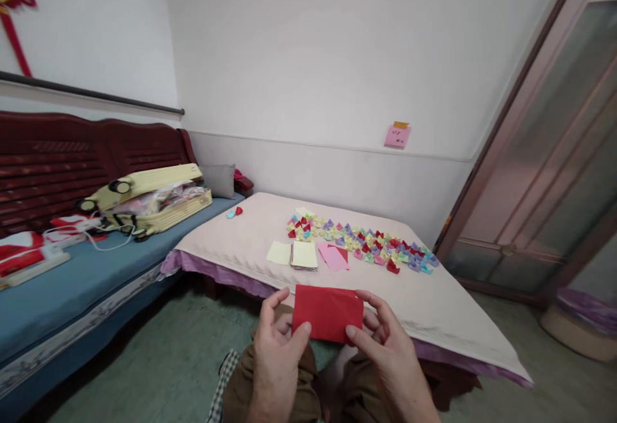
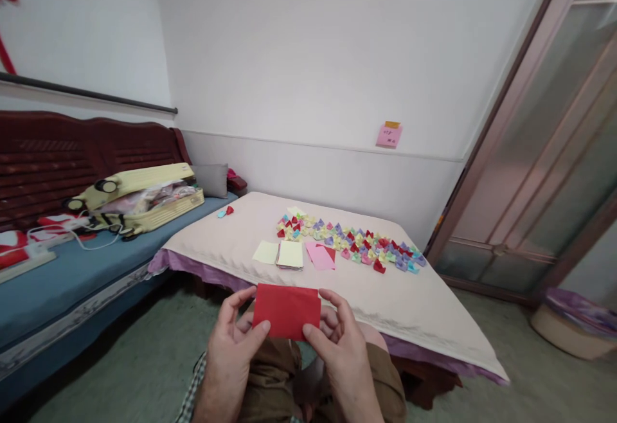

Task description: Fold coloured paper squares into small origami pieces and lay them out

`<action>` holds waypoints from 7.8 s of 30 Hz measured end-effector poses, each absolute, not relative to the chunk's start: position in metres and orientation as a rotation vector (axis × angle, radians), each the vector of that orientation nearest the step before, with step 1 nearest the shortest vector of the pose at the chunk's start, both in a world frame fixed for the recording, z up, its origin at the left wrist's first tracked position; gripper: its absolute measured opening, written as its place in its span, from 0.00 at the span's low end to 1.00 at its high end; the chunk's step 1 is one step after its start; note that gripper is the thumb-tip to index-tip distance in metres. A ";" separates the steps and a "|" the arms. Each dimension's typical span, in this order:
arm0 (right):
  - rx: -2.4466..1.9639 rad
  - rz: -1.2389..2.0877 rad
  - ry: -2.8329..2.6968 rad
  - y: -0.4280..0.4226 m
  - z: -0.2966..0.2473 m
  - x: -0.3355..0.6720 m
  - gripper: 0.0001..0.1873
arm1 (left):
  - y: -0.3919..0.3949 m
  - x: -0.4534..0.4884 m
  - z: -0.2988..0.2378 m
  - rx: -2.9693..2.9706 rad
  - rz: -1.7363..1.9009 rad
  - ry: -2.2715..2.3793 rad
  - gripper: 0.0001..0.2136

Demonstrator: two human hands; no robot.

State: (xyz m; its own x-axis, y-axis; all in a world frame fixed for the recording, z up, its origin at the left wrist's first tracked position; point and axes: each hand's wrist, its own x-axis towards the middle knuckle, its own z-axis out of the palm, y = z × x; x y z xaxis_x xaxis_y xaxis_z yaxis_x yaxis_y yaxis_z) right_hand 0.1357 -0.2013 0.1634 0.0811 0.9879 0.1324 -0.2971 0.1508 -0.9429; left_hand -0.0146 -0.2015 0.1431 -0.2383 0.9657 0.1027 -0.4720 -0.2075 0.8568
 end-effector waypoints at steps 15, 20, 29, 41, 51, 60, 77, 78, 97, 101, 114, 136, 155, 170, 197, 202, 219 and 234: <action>-0.978 1.133 -1.020 -0.210 0.165 0.128 0.34 | -0.216 -0.012 0.134 1.009 1.612 0.933 0.07; -1.023 1.057 -1.165 -0.221 0.168 0.130 0.35 | -0.217 -0.011 0.133 0.946 1.486 1.041 0.10; -1.039 1.002 -1.629 -0.226 0.185 0.158 0.11 | -0.217 -0.019 0.147 1.061 1.517 1.118 0.09; -1.016 0.811 -1.556 -0.222 0.181 0.146 0.05 | -0.227 -0.016 0.155 1.281 1.585 1.176 0.07; -1.070 0.865 -1.163 -0.216 0.174 0.126 0.11 | -0.229 -0.016 0.161 1.353 1.526 1.207 0.07; -1.116 0.844 -1.177 -0.215 0.175 0.122 0.12 | -0.232 0.001 0.155 1.128 1.668 1.252 0.06; -1.091 0.837 -1.109 -0.214 0.165 0.119 0.13 | -0.223 -0.006 0.141 1.221 1.656 1.206 0.08; -1.086 0.851 -1.098 -0.214 0.166 0.119 0.13 | -0.223 -0.006 0.142 1.215 1.663 1.207 0.08; -0.950 1.164 -1.044 -0.218 0.163 0.116 0.29 | -0.211 -0.009 0.150 0.705 1.563 0.815 0.08; -0.963 1.159 -1.095 -0.219 0.161 0.116 0.27 | -0.218 -0.010 0.158 0.676 1.511 0.861 0.06; -1.053 0.867 -1.218 -0.226 0.173 0.136 0.27 | -0.215 -0.019 0.159 0.945 1.648 0.962 0.08; -0.960 0.833 -1.541 -0.223 0.191 0.136 0.04 | -0.232 -0.032 0.164 1.673 1.775 1.017 0.09; -1.052 1.010 -1.136 -0.211 0.168 0.113 0.13 | -0.228 -0.019 0.143 1.504 1.693 1.066 0.11; -1.078 0.918 -1.096 -0.215 0.177 0.106 0.13 | -0.225 -0.010 0.130 1.453 1.778 1.122 0.10; -0.987 1.011 -1.153 -0.224 0.177 0.131 0.19 | -0.214 -0.006 0.151 0.691 1.452 0.678 0.21; -1.057 0.860 -1.194 -0.226 0.179 0.127 0.16 | -0.214 -0.006 0.149 0.715 1.437 0.741 0.21; -1.072 0.895 -1.284 -0.224 0.178 0.135 0.08 | -0.211 -0.007 0.141 0.750 1.477 0.772 0.19; -1.106 1.048 -1.188 -0.222 0.177 0.136 0.10 | -0.211 -0.025 0.153 1.003 1.468 0.963 0.07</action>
State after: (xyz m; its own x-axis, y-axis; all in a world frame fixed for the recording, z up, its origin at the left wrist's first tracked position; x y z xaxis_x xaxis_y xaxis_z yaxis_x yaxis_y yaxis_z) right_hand 0.1359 -0.2217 0.1773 0.0900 0.9838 0.1548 -0.0315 0.1582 -0.9869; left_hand -0.0246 -0.2111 0.1531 -0.0828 0.9926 0.0886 -0.3138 -0.1104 0.9431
